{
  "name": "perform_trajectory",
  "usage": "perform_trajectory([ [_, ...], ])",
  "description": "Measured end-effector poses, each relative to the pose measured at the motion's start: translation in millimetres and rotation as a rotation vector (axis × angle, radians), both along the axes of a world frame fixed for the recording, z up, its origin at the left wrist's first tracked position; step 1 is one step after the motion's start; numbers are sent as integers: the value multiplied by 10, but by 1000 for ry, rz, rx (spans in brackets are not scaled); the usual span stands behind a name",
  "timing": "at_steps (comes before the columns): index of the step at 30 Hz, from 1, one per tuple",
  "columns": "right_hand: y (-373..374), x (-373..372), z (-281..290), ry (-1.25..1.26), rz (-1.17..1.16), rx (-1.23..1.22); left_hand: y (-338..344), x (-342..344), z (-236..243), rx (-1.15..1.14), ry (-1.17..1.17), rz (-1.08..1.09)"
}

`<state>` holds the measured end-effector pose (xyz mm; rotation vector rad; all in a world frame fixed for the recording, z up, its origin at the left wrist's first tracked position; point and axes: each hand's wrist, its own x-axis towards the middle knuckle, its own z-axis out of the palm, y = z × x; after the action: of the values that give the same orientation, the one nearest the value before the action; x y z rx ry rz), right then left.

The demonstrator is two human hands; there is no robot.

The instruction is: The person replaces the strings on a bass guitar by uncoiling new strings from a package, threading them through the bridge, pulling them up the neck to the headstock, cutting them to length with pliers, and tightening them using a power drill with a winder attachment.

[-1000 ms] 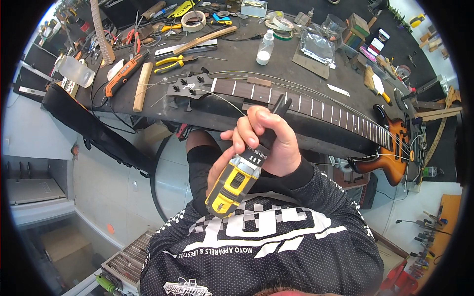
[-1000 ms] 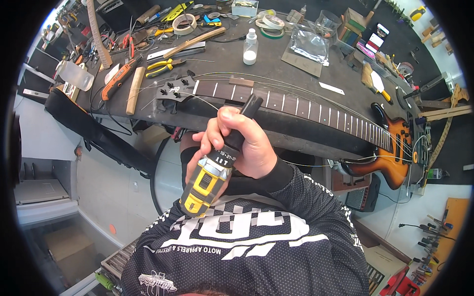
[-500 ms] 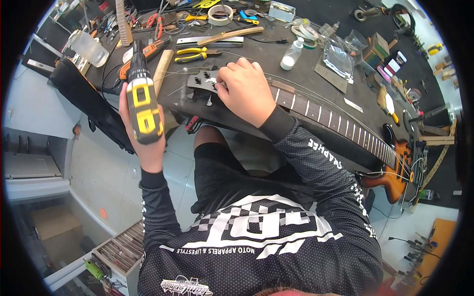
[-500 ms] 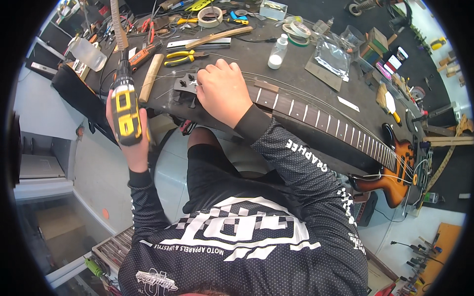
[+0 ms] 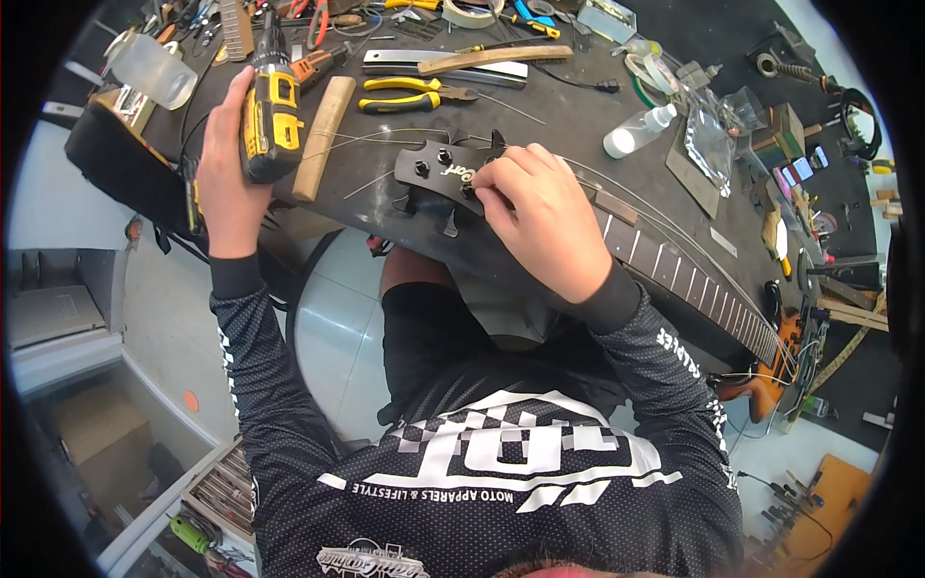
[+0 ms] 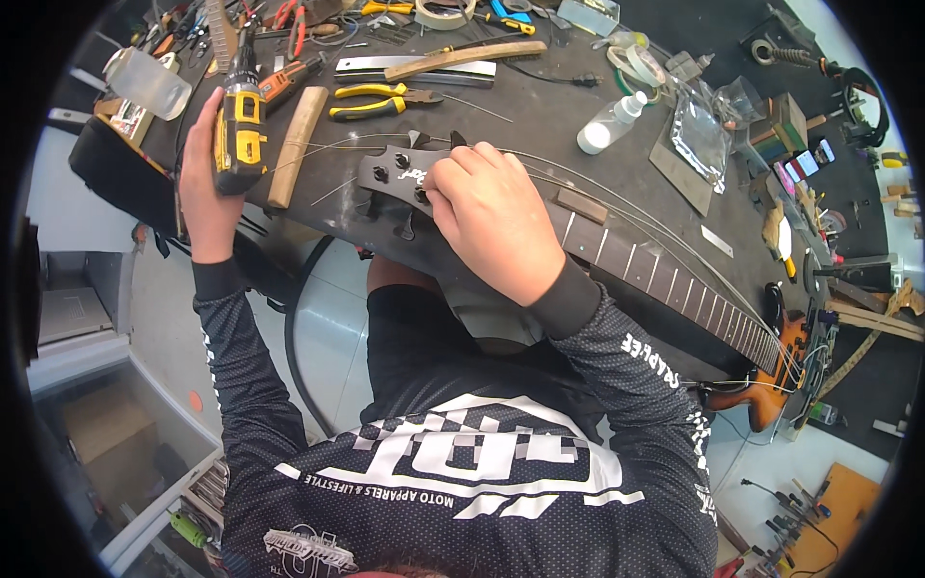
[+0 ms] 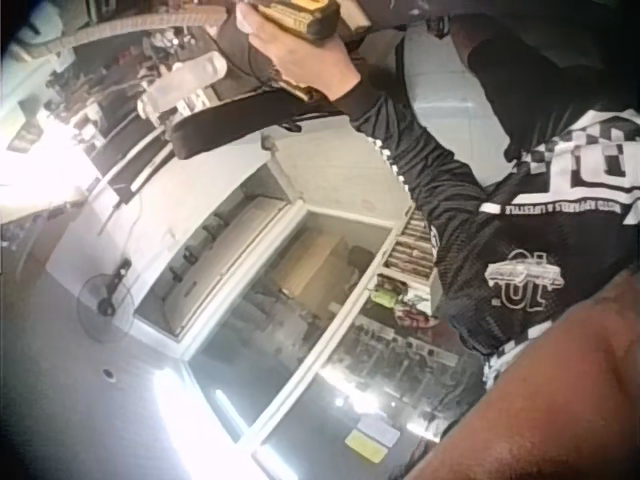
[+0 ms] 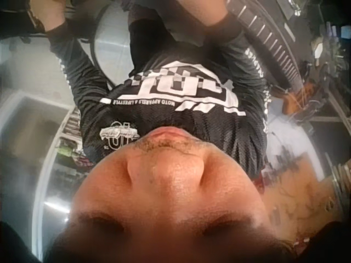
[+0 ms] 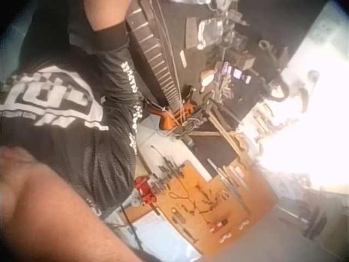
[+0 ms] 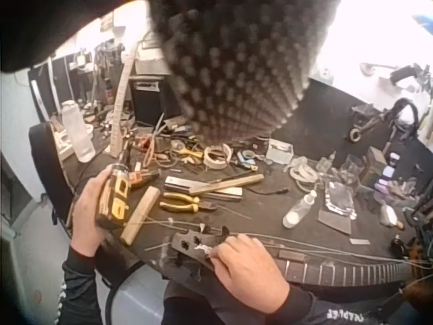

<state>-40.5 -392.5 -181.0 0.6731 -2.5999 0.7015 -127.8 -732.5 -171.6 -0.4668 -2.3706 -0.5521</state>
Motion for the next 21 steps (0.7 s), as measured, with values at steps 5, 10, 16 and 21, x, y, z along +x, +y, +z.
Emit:
perform_trajectory([
  [5,74,-48,-70,-50,44,-141,-95,-501,-178,-133,-36,6],
  [10,121,-86,-155,-41,26,-158,-56,-659,-114,-291,-110,20],
  [16,104,-73,-264,50,2,-198,-24,-800,-192,-408,-188,85],
  [21,117,26,-282,148,-50,-231,-32,-818,-197,-445,-213,125],
])
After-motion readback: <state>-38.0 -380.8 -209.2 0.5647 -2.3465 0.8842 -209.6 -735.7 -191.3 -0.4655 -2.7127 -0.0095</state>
